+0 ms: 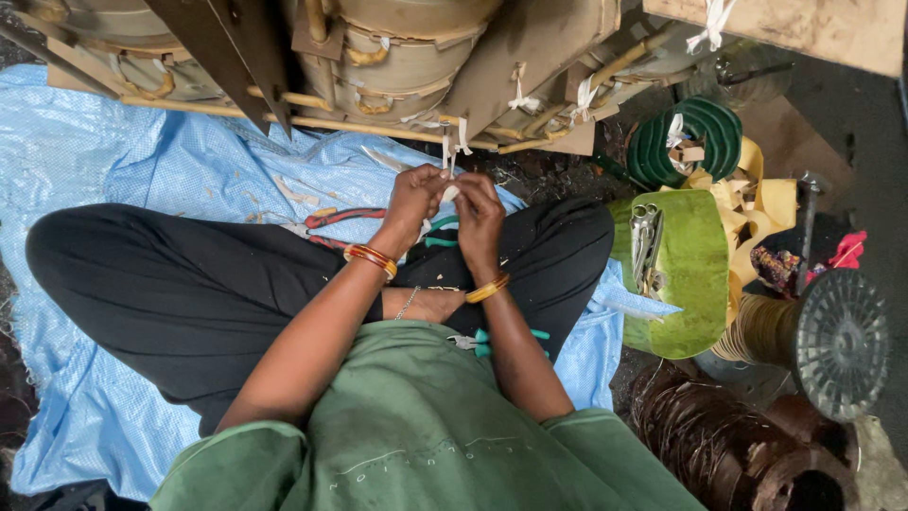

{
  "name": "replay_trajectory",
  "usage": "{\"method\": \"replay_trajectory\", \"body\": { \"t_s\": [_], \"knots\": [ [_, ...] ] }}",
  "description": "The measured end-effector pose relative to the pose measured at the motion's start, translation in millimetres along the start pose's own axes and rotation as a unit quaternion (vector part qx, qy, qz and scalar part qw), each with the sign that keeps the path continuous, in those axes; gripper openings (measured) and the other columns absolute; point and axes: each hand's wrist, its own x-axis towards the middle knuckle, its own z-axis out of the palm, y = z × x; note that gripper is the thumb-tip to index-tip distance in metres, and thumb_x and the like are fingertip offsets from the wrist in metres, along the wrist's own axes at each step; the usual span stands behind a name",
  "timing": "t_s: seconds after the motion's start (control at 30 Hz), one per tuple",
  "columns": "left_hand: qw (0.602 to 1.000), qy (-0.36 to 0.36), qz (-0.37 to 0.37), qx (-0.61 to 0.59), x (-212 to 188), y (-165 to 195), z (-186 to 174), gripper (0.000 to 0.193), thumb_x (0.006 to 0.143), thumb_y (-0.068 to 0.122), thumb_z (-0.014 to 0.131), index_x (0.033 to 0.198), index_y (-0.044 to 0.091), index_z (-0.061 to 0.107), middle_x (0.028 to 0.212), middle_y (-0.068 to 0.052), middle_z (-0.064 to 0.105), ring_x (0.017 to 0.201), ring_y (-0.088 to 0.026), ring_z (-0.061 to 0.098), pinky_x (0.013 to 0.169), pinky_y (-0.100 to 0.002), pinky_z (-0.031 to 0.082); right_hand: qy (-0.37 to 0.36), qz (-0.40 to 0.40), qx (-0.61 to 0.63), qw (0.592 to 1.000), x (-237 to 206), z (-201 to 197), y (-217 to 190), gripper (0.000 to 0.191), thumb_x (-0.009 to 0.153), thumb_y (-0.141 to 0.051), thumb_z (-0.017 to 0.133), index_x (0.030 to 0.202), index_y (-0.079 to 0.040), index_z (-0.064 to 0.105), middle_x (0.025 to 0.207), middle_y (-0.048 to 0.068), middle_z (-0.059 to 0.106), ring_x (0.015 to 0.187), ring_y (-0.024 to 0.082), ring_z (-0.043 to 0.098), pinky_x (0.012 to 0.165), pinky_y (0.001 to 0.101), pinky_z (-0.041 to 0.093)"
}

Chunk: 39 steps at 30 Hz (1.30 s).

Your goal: The person sits on a blue tarp and ties white straps around wooden dowels on a wooden structure. They use pliers to cut the excess strap after each tie. The person repeats this process for multiple dowels.

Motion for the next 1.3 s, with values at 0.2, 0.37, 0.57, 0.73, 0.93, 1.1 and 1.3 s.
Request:
{"method": "replay_trajectory", "body": {
  "t_s": [0.2,0.37,0.57,0.73,0.93,1.1,1.3],
  "knots": [
    [0.986,-0.033,0.15,0.065,6,5,-1,0.012,0.096,0.006,0.075,0.089,-0.001,0.067,0.076,-0.002,0.068,0.065,-0.006,0.058,0.06,-0.022,0.045,-0.178,0.107,0.144,0.968,39,-50,-6,0.026,0.096,-0.019,0.057,0.114,-0.009,0.072,0.117,0.008,0.069,0.106,0.014,0.064,0.091,0.0297,0.053],
    [0.972,-0.019,0.158,0.175,5,10,-7,0.016,0.098,0.008,0.072,0.088,-0.002,0.067,0.072,-0.007,0.07,0.066,-0.011,0.063,0.06,-0.028,0.048,-0.336,0.16,0.07,0.926,59,-29,17,0.032,0.107,-0.027,0.058,0.089,-0.001,0.067,0.076,0.003,0.064,0.071,0.011,0.058,0.07,0.0285,0.048],
    [0.88,0.077,0.255,0.393,18,25,-29,0.012,0.097,0.013,0.073,0.094,0.001,0.075,0.081,-0.013,0.073,0.066,-0.013,0.067,0.064,-0.031,0.052,-0.162,0.22,0.203,0.94,60,-48,46,0.036,0.113,-0.022,0.06,0.083,-0.002,0.062,0.069,-0.001,0.05,0.064,0.01,0.05,0.067,0.0271,0.045],
    [0.948,0.018,0.151,0.281,12,7,-31,0.018,0.099,0.015,0.064,0.091,0.0,0.072,0.068,-0.006,0.063,0.062,-0.011,0.055,0.058,-0.029,0.043,-0.158,0.069,0.045,0.984,43,-49,36,0.026,0.105,-0.016,0.059,0.088,0.002,0.066,0.097,0.004,0.067,0.074,0.015,0.064,0.067,0.0289,0.052],
    [0.979,-0.014,0.112,0.169,24,-9,-36,0.024,0.101,0.014,0.063,0.082,0.0,0.068,0.063,0.003,0.055,0.058,-0.006,0.046,0.054,-0.025,0.036,-0.294,-0.361,-0.19,0.864,69,-51,32,0.016,0.095,-0.018,0.069,0.098,-0.004,0.062,0.114,0.006,0.067,0.094,0.026,0.068,0.072,0.0363,0.055],
    [0.996,0.082,-0.026,-0.019,28,-13,-38,0.027,0.098,0.016,0.064,0.074,0.004,0.064,0.053,0.006,0.039,0.043,-0.005,0.027,0.041,-0.025,0.019,-0.276,-0.369,-0.358,0.812,89,-52,67,0.017,0.091,-0.02,0.074,0.086,-0.009,0.062,0.083,0.004,0.057,0.076,0.024,0.064,0.058,0.0395,0.051],
    [0.993,0.099,0.071,0.002,32,-18,-33,0.03,0.104,0.017,0.065,0.078,0.003,0.064,0.059,0.004,0.046,0.048,-0.007,0.033,0.045,-0.027,0.024,-0.227,-0.273,-0.304,0.884,66,-47,70,0.017,0.097,-0.015,0.072,0.092,-0.003,0.061,0.096,0.011,0.062,0.084,0.03,0.065,0.066,0.0425,0.051]
  ]
}}
